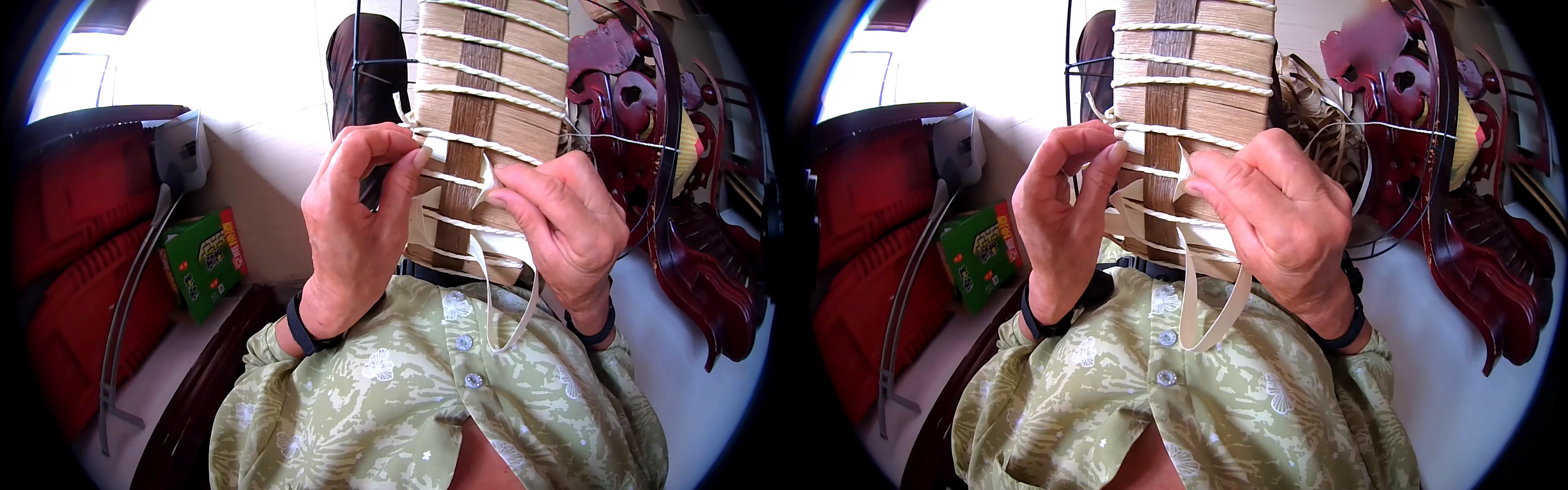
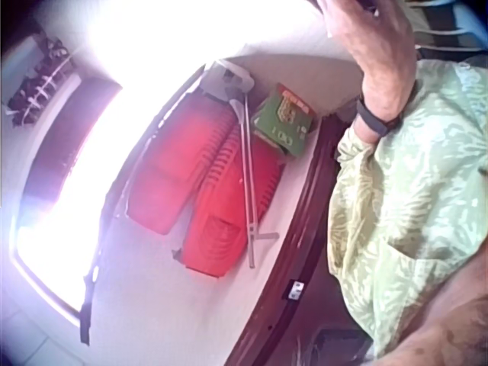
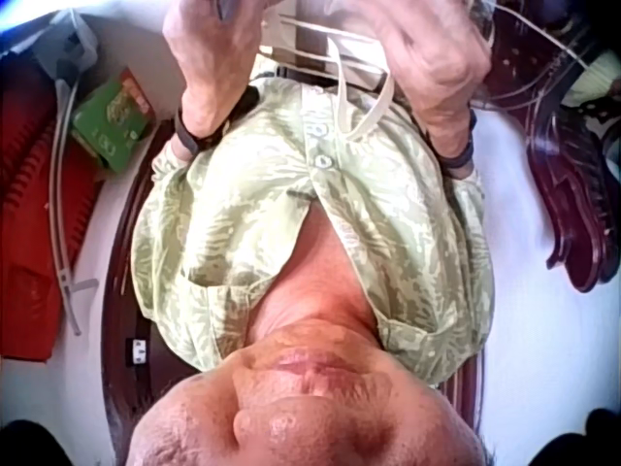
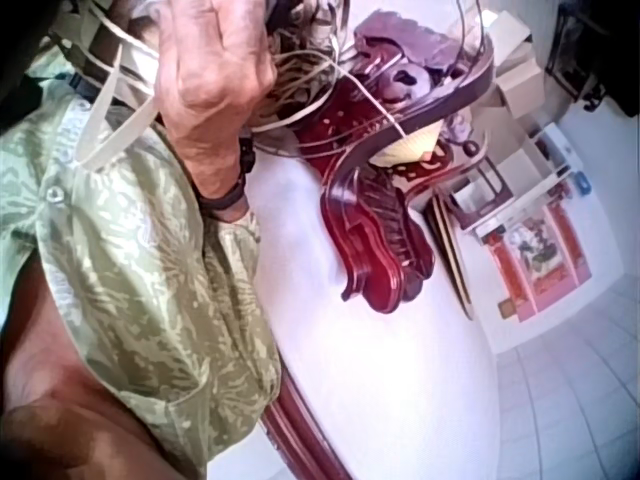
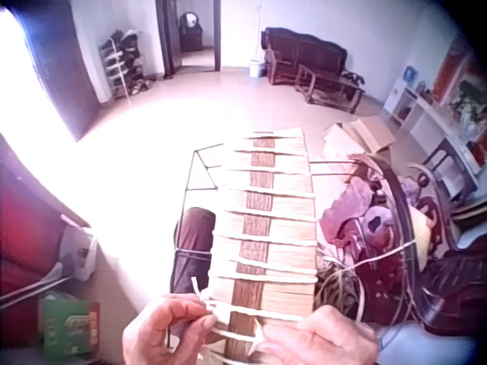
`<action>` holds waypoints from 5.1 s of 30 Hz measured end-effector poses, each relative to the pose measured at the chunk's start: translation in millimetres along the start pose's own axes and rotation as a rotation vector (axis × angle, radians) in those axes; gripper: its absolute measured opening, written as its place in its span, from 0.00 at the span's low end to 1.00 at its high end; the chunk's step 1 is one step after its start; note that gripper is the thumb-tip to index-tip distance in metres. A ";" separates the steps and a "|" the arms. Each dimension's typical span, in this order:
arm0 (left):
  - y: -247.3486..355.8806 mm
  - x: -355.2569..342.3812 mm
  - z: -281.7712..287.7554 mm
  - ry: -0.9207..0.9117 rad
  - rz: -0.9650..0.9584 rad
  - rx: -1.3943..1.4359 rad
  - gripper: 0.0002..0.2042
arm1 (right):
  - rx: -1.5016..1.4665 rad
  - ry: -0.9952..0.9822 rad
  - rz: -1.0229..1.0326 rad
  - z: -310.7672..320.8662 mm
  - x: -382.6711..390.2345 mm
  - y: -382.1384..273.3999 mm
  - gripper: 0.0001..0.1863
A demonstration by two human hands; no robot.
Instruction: The person weaves a white plastic strip through a vertical bamboo frame using their hands, pulling the strip through different slats to create a pattern.
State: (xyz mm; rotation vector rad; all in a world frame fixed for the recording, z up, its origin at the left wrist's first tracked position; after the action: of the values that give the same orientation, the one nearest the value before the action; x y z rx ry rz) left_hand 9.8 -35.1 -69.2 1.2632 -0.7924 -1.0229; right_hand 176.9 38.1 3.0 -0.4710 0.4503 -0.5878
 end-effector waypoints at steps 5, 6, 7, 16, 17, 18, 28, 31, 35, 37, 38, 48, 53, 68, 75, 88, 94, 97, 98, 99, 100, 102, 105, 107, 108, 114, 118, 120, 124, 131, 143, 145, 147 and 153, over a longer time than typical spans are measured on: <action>7.4 -1.7 -2.6 -0.026 -0.007 -0.043 0.06 | -0.006 0.006 -0.003 1.3 1.0 1.0 0.19; 10.1 -2.9 -2.9 -0.035 -0.018 -0.073 0.06 | -0.010 0.010 -0.005 1.6 1.1 1.3 0.19; 12.5 -4.6 -3.1 -0.045 -0.030 -0.103 0.06 | -0.018 0.014 -0.010 2.0 1.3 1.9 0.19; 0.9 -0.7 -1.9 -0.055 0.064 0.132 0.05 | -0.049 0.003 -0.015 1.5 2.1 4.1 0.18; -1.2 -0.4 -1.4 -0.066 0.105 0.169 0.05 | -0.050 -0.003 -0.011 0.4 1.7 4.1 0.18; -1.3 -0.9 -0.6 -0.072 0.114 0.176 0.05 | -0.050 -0.011 -0.006 -0.5 1.0 3.7 0.18; 2.2 -10.4 -0.4 -0.077 0.150 0.028 0.07 | -0.054 -0.018 -0.007 -3.2 -3.2 3.7 0.17; -3.3 -8.9 1.4 -0.074 0.076 0.076 0.07 | -0.050 -0.025 -0.021 -4.0 -2.7 3.6 0.16; -9.7 -5.2 5.8 -0.091 0.156 0.163 0.06 | -0.054 -0.064 -0.022 -5.1 -3.3 2.5 0.15; -9.7 -6.0 6.5 -0.083 0.156 0.142 0.06 | -0.050 -0.083 -0.012 -2.0 -3.6 0.5 0.14; -9.8 -5.7 6.9 -0.079 0.155 0.131 0.07 | -0.046 -0.094 -0.004 3.1 -2.1 -0.4 0.13; -7.2 -13.6 7.1 -0.170 0.102 0.110 0.07 | 0.000 -0.492 0.320 -4.9 19.1 -58.2 0.30; -8.0 -8.6 7.2 -0.210 -0.009 0.100 0.04 | -0.001 -0.577 0.269 2.4 15.4 -66.0 0.30; -8.6 -12.2 14.1 -0.224 -0.001 0.011 0.05 | -0.549 -0.331 -0.191 29.3 24.1 -8.4 0.16; -7.6 -12.1 15.3 -0.242 -0.050 -0.013 0.05 | -0.710 -0.428 -0.188 25.4 17.5 0.9 0.13; 49.6 -0.5 14.6 -0.050 -0.300 -0.600 0.06 | -1.417 -0.443 -0.713 27.6 26.4 27.4 0.26; 85.1 37.0 -36.8 -0.602 -0.368 -0.287 0.20 | -1.638 -0.479 -0.446 22.4 17.6 15.3 0.45; 85.4 43.5 -55.2 -0.496 -0.443 -0.480 0.18 | -1.610 -0.468 -0.383 21.5 15.8 7.8 0.47; 88.8 44.0 -57.4 -0.470 -0.496 -0.544 0.17 | -1.591 -0.471 -0.367 20.7 14.7 5.9 0.48; 92.5 45.3 -57.6 -0.430 -0.539 -0.619 0.17 | -1.583 -0.465 -0.349 17.8 14.5 4.3 0.48; 95.5 46.7 -58.3 -0.389 -0.581 -0.694 0.16 | -1.530 -0.442 -0.318 17.6 14.6 6.8 0.46; 94.1 47.3 -63.1 -0.389 -0.607 -0.691 0.13 | -1.414 -0.379 -0.279 19.4 19.1 10.7 0.42; 90.8 45.8 -66.3 -0.417 -0.584 -0.647 0.13 | -1.065 -0.012 -0.378 36.8 22.3 30.5 0.31; 88.6 39.5 -59.5 -0.336 -0.577 -0.515 0.13 | -1.220 -0.184 -0.423 27.8 40.8 45.7 0.25; 88.4 37.5 -57.0 -0.296 -0.572 -0.460 0.13 | -1.170 -0.245 -0.447 21.9 50.2 46.0 0.22; 92.1 22.1 -47.1 -0.293 -0.380 -0.021 0.11 | -0.691 -0.286 -0.117 1.4 48.3 27.9 0.16; 90.2 24.6 -37.1 -0.238 -0.417 -0.118 0.16 | -0.674 -0.212 -0.126 8.8 37.5 26.1 0.09; 87.6 32.0 -36.6 -0.241 -0.450 -0.317 0.19 | -0.769 -0.197 -0.099 13.3 33.0 28.8 0.08; 84.0 48.1 -45.2 -0.296 -0.544 -0.702 0.22 | -0.996 -0.179 -0.289 16.3 33.8 39.2 0.07; 83.5 48.5 -54.0 -0.212 -0.628 -0.708 0.14 | -1.081 -0.224 -0.228 -4.5 31.2 32.7 0.11; 78.7 34.8 -34.5 -0.215 -0.511 -0.429 0.17 | -0.908 -0.270 0.023 8.9 16.1 12.4 0.15; 78.4 32.4 -34.3 -0.243 -0.549 -0.350 0.15 | -0.583 -0.294 0.014 11.4 15.0 5.1 0.16; 76.5 31.0 -28.5 -0.321 -0.532 -0.263 0.11 | -0.539 -0.303 0.025 6.6 18.1 8.8 0.13; 39.7 33.9 38.5 0.055 -0.324 -0.206 0.09 | -0.565 -0.288 0.042 -7.4 19.3 6.2 0.09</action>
State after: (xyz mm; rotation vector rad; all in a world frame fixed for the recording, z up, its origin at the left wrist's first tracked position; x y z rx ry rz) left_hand -6.1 -80.8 -26.0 1.2582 -0.4338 -1.2890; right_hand 189.9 28.7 -11.3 -1.0679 0.3451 -0.3369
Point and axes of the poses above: each hand's wrist, its own x-axis away from the middle knuckle, its own z-axis out of the back of the hand, y = z × x, the point moved 8 cm from there along -x, towards the middle knuckle, and after that the axes turned 11 degrees about -y, right-handed, at the moved point
